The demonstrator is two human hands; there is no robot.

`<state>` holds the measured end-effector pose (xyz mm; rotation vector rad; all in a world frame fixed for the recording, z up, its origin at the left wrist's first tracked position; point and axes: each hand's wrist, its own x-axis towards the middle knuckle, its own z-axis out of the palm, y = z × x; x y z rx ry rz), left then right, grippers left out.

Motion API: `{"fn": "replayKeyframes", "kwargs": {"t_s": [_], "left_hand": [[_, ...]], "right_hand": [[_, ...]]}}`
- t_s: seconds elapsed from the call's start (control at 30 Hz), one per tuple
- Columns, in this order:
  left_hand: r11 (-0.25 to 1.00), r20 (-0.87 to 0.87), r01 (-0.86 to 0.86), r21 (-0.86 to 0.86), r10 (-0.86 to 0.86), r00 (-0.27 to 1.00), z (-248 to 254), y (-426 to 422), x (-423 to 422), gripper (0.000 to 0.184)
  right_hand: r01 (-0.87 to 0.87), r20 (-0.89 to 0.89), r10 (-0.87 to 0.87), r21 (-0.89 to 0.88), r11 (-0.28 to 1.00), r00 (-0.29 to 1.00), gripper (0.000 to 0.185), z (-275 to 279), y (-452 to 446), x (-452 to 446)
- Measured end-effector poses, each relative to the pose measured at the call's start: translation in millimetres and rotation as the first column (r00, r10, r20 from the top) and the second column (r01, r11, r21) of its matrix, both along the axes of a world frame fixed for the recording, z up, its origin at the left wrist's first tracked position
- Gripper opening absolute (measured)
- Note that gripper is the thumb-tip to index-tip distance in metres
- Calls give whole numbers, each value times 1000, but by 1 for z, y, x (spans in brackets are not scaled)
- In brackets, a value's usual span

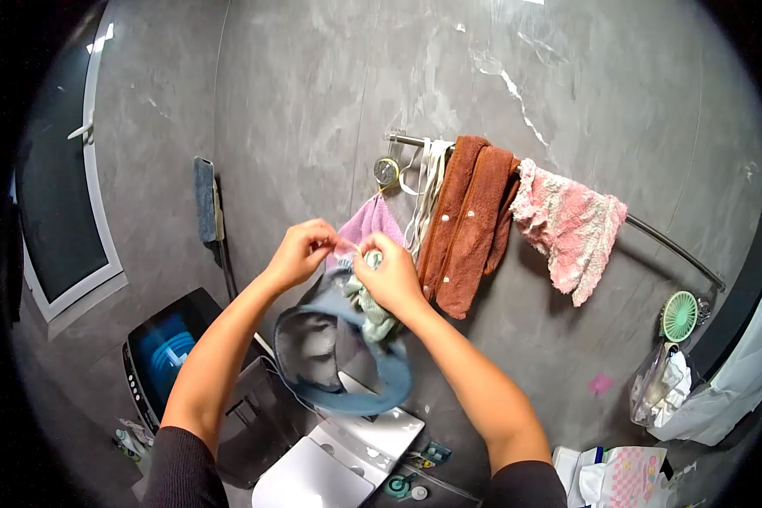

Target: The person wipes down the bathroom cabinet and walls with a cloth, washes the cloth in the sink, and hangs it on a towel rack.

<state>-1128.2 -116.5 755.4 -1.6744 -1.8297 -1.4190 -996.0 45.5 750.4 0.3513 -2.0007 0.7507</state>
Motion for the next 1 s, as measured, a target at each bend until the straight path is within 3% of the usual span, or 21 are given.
{"fn": "replayKeyframes", "kwargs": {"t_s": [0.03, 0.13, 0.17, 0.27, 0.33, 0.43, 0.5, 0.77, 0.87, 0.97, 1.0], "left_hand": [[991, -154, -132, 19, 133, 979, 11, 7, 1, 9], [960, 114, -157, 231, 133, 985, 30, 56, -17, 15], [960, 205, -139, 242, 90, 975, 31, 72, -29, 18], [914, 166, -145, 378, 87, 982, 40, 101, -37, 21], [865, 188, -112, 490, 21, 982, 54, 116, -41, 22], [884, 194, -112, 454, 25, 981, 71, 127, -49, 16], [914, 215, -175, 366, 100, 971, 78, 131, -52, 14], [952, 339, -103, 288, -1, 941, 68, 134, -82, 11], [944, 370, -167, 285, 52, 928, 69, 131, -70, 10], [884, 219, -372, 284, 318, 922, 46, 130, -71, 13], [893, 209, -359, 273, 309, 928, 39, 129, -68, 15]], "right_hand": [[156, 110, -155, -2, 988, 982, 14, 23, -18, 14], [501, -54, -528, 409, 763, 848, 17, 40, -4, -10], [551, -80, -566, 377, 745, 820, 15, 45, 1, -19], [679, -84, -725, 438, 590, 684, 14, 57, 15, -48], [733, -168, -751, 430, 527, 638, 10, 70, 23, -59], [804, -262, -784, 391, 447, 563, 7, 86, 35, -71], [812, -239, -805, 392, 432, 543, 8, 92, 40, -76], [795, -100, -846, 416, 442, 523, 13, 96, 29, -78], [771, -35, -833, 403, 494, 552, 20, 89, 21, -74], [766, -56, -820, 396, 506, 570, 40, 72, 25, -73], [767, -72, -814, 392, 508, 576, 45, 68, 25, -71]]}}
